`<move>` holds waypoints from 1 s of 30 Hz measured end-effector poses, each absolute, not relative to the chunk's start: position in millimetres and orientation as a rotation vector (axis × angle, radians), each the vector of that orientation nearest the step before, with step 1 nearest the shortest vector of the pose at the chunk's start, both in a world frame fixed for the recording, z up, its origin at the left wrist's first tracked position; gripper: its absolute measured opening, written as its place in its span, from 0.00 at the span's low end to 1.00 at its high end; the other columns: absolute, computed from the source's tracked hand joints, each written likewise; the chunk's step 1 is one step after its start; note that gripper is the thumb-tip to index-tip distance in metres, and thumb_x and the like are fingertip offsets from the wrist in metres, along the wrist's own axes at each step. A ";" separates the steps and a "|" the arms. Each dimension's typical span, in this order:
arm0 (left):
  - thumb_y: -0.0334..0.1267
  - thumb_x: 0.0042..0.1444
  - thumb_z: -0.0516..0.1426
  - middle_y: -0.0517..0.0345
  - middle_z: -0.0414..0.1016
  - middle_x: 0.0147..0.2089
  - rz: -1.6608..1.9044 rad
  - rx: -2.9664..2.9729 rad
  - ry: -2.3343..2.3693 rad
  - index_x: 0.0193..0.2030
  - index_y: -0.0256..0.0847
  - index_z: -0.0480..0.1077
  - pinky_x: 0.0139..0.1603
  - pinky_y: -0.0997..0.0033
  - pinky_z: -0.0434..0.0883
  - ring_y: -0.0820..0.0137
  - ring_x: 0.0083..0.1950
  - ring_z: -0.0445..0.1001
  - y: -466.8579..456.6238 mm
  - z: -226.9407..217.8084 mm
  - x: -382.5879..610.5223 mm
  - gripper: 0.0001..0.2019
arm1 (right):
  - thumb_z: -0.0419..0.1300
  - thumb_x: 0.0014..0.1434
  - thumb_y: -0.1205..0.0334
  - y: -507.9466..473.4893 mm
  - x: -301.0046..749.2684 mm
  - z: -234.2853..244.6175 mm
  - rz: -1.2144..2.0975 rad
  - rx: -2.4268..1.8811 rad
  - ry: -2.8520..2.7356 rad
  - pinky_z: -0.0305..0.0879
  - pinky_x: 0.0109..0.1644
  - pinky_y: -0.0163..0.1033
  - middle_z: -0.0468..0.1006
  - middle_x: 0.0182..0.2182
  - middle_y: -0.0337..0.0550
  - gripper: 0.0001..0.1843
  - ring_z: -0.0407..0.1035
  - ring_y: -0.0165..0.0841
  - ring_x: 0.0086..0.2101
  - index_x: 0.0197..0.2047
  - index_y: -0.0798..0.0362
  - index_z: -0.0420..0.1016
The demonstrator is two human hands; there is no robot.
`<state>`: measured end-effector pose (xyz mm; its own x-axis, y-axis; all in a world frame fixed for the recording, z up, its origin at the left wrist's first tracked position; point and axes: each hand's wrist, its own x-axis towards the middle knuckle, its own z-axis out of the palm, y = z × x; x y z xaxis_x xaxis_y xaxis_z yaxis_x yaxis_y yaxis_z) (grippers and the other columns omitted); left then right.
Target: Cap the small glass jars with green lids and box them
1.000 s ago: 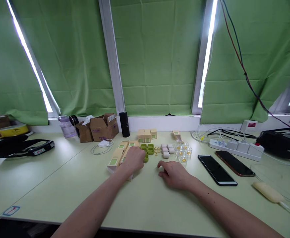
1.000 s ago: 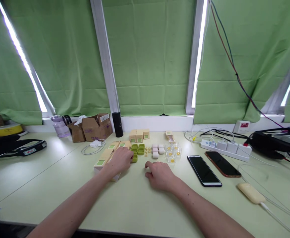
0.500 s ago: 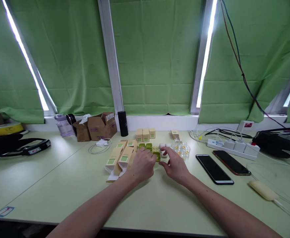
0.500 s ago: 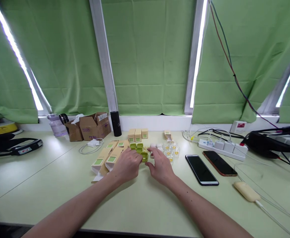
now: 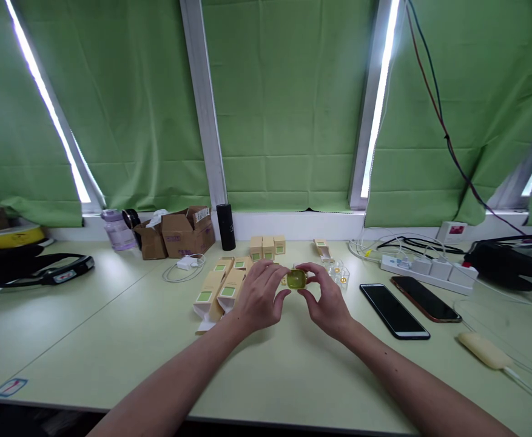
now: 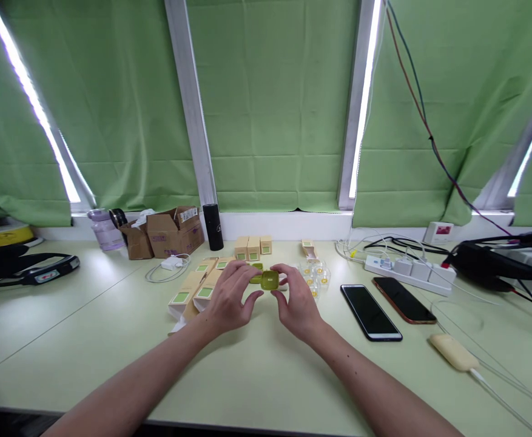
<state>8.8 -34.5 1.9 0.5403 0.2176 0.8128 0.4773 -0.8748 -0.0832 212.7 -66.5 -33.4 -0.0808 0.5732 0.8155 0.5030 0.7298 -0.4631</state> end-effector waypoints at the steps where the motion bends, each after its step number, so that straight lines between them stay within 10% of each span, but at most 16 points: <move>1: 0.30 0.60 0.60 0.44 0.78 0.54 -1.282 -2.495 -0.563 0.62 0.42 0.65 0.59 0.45 0.70 0.51 0.55 0.73 -34.3 2.5 8.3 0.23 | 0.57 0.67 0.69 -67.2 212.2 -32.6 0.072 -0.847 -1.710 0.79 0.53 0.54 0.75 0.56 0.49 0.25 0.74 0.43 0.53 0.64 0.43 0.64; 30: 0.38 0.66 0.60 0.47 0.80 0.48 -1.727 -2.729 -0.856 0.52 0.41 0.75 0.49 0.59 0.78 0.60 0.49 0.78 -31.6 -2.5 16.2 0.10 | 0.57 0.70 0.62 -65.0 211.9 -36.3 0.213 -0.853 -1.681 0.78 0.57 0.55 0.76 0.58 0.51 0.23 0.77 0.43 0.52 0.66 0.42 0.60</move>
